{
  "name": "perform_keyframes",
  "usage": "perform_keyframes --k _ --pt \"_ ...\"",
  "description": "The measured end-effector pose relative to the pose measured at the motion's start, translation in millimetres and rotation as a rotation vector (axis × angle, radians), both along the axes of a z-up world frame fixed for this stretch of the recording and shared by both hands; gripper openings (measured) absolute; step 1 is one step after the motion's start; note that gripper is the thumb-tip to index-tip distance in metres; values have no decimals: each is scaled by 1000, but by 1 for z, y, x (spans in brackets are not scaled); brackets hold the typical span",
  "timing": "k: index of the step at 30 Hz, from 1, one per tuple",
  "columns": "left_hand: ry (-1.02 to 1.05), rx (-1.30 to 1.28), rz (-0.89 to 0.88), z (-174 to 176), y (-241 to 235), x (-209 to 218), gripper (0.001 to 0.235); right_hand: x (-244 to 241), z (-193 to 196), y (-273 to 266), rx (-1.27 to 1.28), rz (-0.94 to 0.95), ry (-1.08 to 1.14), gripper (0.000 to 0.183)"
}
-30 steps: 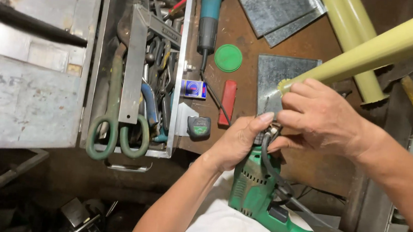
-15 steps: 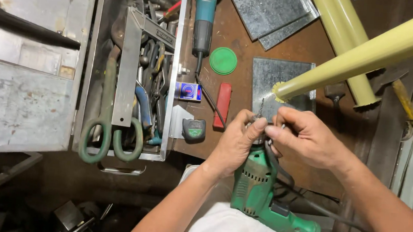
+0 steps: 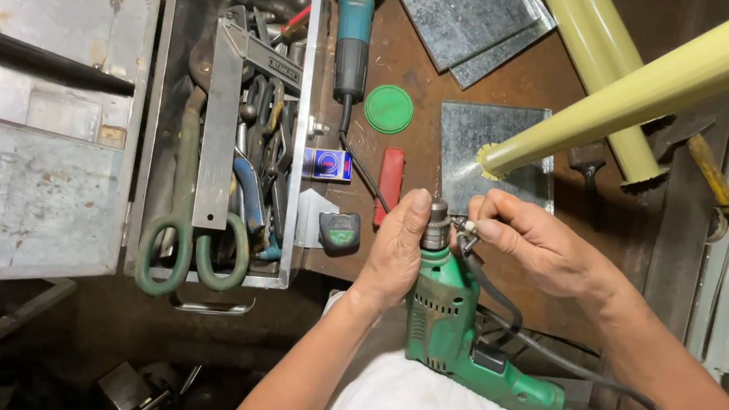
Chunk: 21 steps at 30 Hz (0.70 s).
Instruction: Assembling a yellow pipe to a square metal base plate using an electric drill and a hammer.
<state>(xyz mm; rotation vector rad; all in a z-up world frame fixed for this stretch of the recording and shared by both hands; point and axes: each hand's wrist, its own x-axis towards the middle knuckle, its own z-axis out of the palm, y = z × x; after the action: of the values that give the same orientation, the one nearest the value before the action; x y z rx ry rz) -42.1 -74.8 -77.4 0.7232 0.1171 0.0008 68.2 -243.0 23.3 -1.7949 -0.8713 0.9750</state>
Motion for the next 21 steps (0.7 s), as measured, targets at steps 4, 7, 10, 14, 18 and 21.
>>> perform_keyframes --k 4,7,10,14,18,21 --pt "-2 56 22 4 -2 3 57 1 4 3 -17 -24 11 24" --pt "36 -4 -20 26 3 4 56 3 6 4 -57 -9 -1 25" --pt "86 -35 -48 25 0 4 50 5 11 8 -80 39 -38 25" --pt "28 252 71 12 -5 3 48 8 16 12 -107 82 -143 26" --pt "40 439 115 19 -6 2 47 11 14 12 -174 104 -245 24" --pt "49 475 106 28 -6 3 48 25 22 14 -252 200 -201 24"
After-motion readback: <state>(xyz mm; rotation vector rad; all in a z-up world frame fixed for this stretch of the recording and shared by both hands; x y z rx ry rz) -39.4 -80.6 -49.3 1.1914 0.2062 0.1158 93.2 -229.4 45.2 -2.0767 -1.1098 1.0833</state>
